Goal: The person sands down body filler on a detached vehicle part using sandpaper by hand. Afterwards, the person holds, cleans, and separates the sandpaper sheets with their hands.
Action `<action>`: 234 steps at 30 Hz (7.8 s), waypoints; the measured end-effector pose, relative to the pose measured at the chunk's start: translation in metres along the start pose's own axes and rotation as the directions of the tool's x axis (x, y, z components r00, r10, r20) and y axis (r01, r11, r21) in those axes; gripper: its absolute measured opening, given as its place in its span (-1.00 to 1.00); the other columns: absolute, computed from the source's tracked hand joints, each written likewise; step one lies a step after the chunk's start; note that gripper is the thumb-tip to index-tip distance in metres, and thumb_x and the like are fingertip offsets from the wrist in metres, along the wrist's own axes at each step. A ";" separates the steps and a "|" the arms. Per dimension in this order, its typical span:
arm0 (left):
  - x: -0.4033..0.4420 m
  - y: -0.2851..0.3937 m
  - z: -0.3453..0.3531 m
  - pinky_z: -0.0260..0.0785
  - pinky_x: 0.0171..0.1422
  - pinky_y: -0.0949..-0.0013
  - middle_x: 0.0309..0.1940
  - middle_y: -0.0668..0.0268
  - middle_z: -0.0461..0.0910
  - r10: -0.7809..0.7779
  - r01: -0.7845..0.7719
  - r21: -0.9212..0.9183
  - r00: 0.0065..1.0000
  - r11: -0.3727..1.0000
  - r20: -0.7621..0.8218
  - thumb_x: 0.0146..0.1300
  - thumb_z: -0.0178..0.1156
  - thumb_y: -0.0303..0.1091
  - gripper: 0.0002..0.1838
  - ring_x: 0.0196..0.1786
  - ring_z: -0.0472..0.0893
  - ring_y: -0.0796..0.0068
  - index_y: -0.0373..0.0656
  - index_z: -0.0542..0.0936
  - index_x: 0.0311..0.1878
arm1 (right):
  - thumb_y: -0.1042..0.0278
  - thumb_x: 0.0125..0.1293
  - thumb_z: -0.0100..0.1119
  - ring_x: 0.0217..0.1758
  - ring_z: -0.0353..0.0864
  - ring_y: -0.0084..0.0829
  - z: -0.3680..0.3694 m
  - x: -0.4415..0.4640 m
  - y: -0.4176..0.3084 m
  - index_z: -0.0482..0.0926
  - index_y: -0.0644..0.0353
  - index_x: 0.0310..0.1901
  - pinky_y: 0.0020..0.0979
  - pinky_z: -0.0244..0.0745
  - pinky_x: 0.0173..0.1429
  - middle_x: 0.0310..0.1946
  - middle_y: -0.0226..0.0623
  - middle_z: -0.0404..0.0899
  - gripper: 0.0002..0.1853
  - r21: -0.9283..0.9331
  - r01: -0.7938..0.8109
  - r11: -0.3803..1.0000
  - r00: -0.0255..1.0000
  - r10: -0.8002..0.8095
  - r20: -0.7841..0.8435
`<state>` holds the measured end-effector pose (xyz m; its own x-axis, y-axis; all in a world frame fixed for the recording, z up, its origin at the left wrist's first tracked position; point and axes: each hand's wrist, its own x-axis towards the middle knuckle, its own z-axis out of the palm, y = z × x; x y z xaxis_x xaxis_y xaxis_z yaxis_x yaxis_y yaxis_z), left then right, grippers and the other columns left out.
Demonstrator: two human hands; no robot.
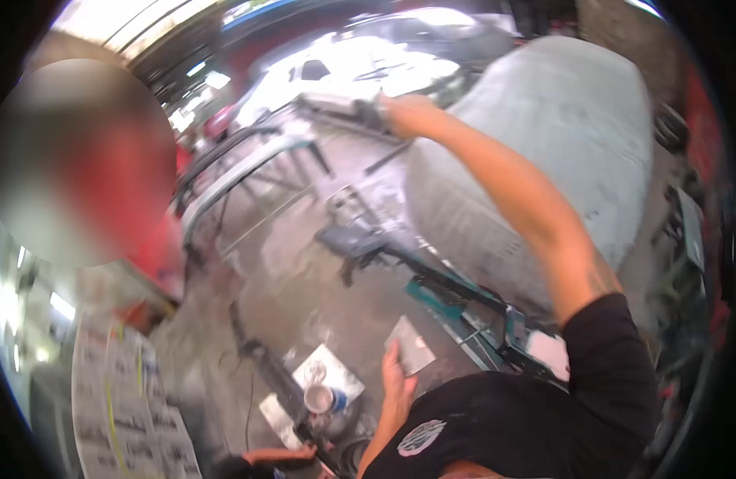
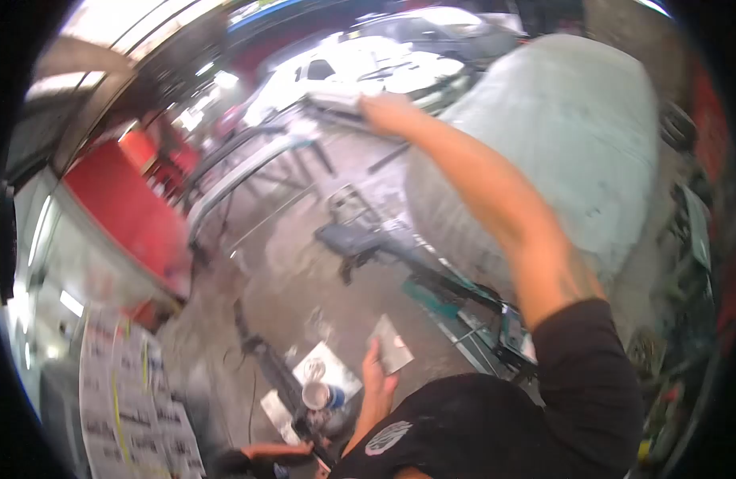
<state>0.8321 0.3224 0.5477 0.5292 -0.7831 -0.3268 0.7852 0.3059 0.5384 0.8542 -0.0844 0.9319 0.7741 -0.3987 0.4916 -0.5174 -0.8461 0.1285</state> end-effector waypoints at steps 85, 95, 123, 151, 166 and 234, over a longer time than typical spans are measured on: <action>0.239 -0.117 0.168 0.62 0.14 0.24 0.08 0.12 0.72 -0.564 0.065 0.845 0.771 0.532 0.295 0.62 0.13 -0.32 -0.63 0.01 0.75 0.29 -0.41 0.56 0.28 | 0.59 0.19 0.19 0.35 0.54 -0.03 0.131 -0.454 -0.111 0.69 0.04 0.25 -0.08 0.52 0.41 0.17 -0.17 0.61 -0.45 0.575 -0.580 0.577 0.651 0.753 -0.099; 0.187 -0.172 0.195 0.58 0.22 0.23 0.10 0.13 0.71 -0.815 0.233 0.837 0.459 0.495 0.354 0.50 0.34 -0.26 -0.53 0.05 0.74 0.33 -0.39 0.55 0.29 | 0.55 0.11 0.29 0.40 0.48 -0.03 0.169 -0.546 -0.172 0.58 -0.05 0.38 -0.01 0.38 0.49 0.26 -0.15 0.52 -0.29 0.185 -0.926 0.328 0.355 0.925 0.135; 0.273 -0.390 0.070 0.52 0.27 0.19 0.15 0.13 0.66 -0.823 -0.027 0.999 0.566 0.037 0.045 0.67 0.08 -0.06 -0.51 0.12 0.68 0.28 -0.34 0.54 0.31 | -0.26 0.62 -0.14 0.61 0.35 0.07 0.248 -0.740 -0.175 0.16 0.10 0.67 0.42 0.39 0.43 0.62 -0.10 0.28 -0.21 0.403 0.898 -0.179 -0.071 0.843 0.533; 0.353 -0.463 -0.011 0.35 0.54 0.02 0.40 0.18 0.54 -0.822 0.213 0.973 0.567 0.084 -0.053 0.67 -0.01 0.07 -0.38 0.41 0.54 0.18 -0.25 0.40 0.51 | 0.17 0.12 0.52 0.53 0.34 -0.05 0.309 -0.932 -0.088 0.67 -0.07 0.19 0.29 0.28 0.46 0.42 -0.37 0.48 -0.46 -0.046 -0.985 0.164 0.163 0.986 0.036; 0.350 -0.465 -0.009 0.39 0.52 0.00 0.36 0.14 0.58 -0.806 0.178 0.982 0.591 0.071 -0.049 0.67 -0.01 0.05 -0.39 0.38 0.58 0.13 -0.27 0.42 0.50 | 0.18 0.09 0.54 0.55 0.32 -0.12 0.319 -0.944 -0.075 0.67 -0.09 0.21 0.16 0.22 0.54 0.41 -0.41 0.48 -0.43 0.008 -0.976 0.215 0.216 0.975 0.055; 0.348 -0.464 -0.009 0.45 0.40 0.09 0.25 0.17 0.63 -0.762 0.088 0.995 0.648 0.050 -0.019 0.65 0.06 0.04 -0.42 0.24 0.63 0.22 -0.30 0.50 0.39 | 0.17 0.08 0.53 0.55 0.32 -0.16 0.322 -0.943 -0.072 0.67 -0.04 0.16 0.15 0.20 0.57 0.40 -0.42 0.49 -0.45 0.005 -0.982 0.191 0.191 0.979 0.073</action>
<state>0.6543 -0.0875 0.1774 -0.2494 -0.7297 -0.6367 -0.2339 -0.5926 0.7708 0.2793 0.2385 0.1818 -0.3323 -0.9301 0.1565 -0.8569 0.2284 -0.4621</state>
